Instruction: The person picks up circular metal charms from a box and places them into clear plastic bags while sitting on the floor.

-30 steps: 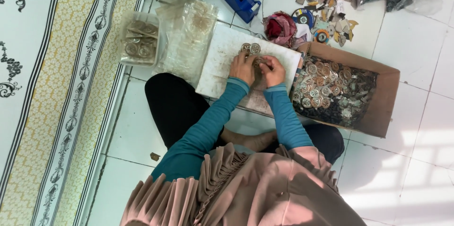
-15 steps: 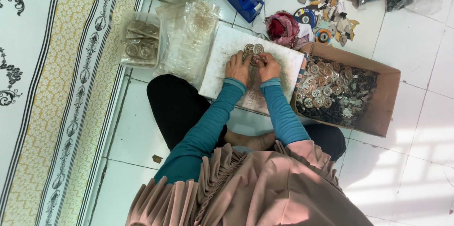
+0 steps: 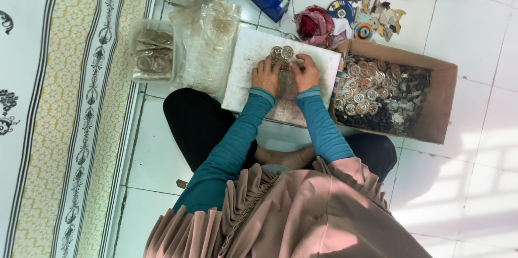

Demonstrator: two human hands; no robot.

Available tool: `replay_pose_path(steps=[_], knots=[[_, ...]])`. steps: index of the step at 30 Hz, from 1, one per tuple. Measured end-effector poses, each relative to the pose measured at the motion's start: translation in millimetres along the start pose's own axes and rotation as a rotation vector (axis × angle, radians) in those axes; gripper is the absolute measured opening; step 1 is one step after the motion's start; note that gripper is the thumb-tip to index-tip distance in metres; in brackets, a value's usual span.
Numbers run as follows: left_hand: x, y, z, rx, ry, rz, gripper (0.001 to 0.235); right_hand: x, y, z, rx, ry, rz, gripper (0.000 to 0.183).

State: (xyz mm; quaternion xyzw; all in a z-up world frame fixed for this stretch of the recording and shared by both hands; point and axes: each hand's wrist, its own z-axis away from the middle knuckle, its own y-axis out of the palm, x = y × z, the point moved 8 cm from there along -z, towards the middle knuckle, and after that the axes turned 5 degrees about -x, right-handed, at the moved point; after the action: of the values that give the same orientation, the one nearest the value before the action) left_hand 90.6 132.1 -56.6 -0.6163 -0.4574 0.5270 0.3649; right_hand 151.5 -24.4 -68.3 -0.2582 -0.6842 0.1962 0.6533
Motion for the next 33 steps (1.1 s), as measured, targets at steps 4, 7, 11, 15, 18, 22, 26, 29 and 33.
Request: replay_pose_path(steps=[4, 7, 11, 15, 18, 22, 26, 29, 33], knots=[[-42, -24, -9, -0.096, 0.071, 0.078, 0.054, -25, -70, 7, -0.114, 0.052, -0.207, 0.019], [-98, -19, -20, -0.136, 0.227, 0.151, 0.036, -81, -140, 13, -0.339, 0.138, -0.306, 0.017], [-188, 47, -21, 0.002, 0.412, 0.322, 0.042, -167, -207, 34, -0.463, 0.263, -0.27, 0.014], [-269, 164, -2, 0.337, 0.566, 0.318, 0.055, -269, -209, 55, -0.395, 0.209, 0.127, 0.017], [-283, 202, 19, 0.399, 0.576, -0.001, 0.023, -305, -169, 47, -0.194, 0.204, 0.293, 0.023], [-276, 267, 30, 0.631, 0.756, -0.255, 0.016, -231, -163, 44, 0.067, 0.284, 0.467, 0.037], [-269, 271, 28, 0.612, 0.682, -0.444, 0.019, -193, -147, 46, 0.341, 0.278, 0.613, 0.048], [-266, 256, 23, 0.584, 0.662, -0.465, 0.019, -201, -137, 43, 0.417, 0.264, 0.605, 0.046], [-265, 254, 18, 0.505, 0.647, -0.384, 0.017, -198, -142, 43, 0.364, 0.291, 0.52, 0.035]])
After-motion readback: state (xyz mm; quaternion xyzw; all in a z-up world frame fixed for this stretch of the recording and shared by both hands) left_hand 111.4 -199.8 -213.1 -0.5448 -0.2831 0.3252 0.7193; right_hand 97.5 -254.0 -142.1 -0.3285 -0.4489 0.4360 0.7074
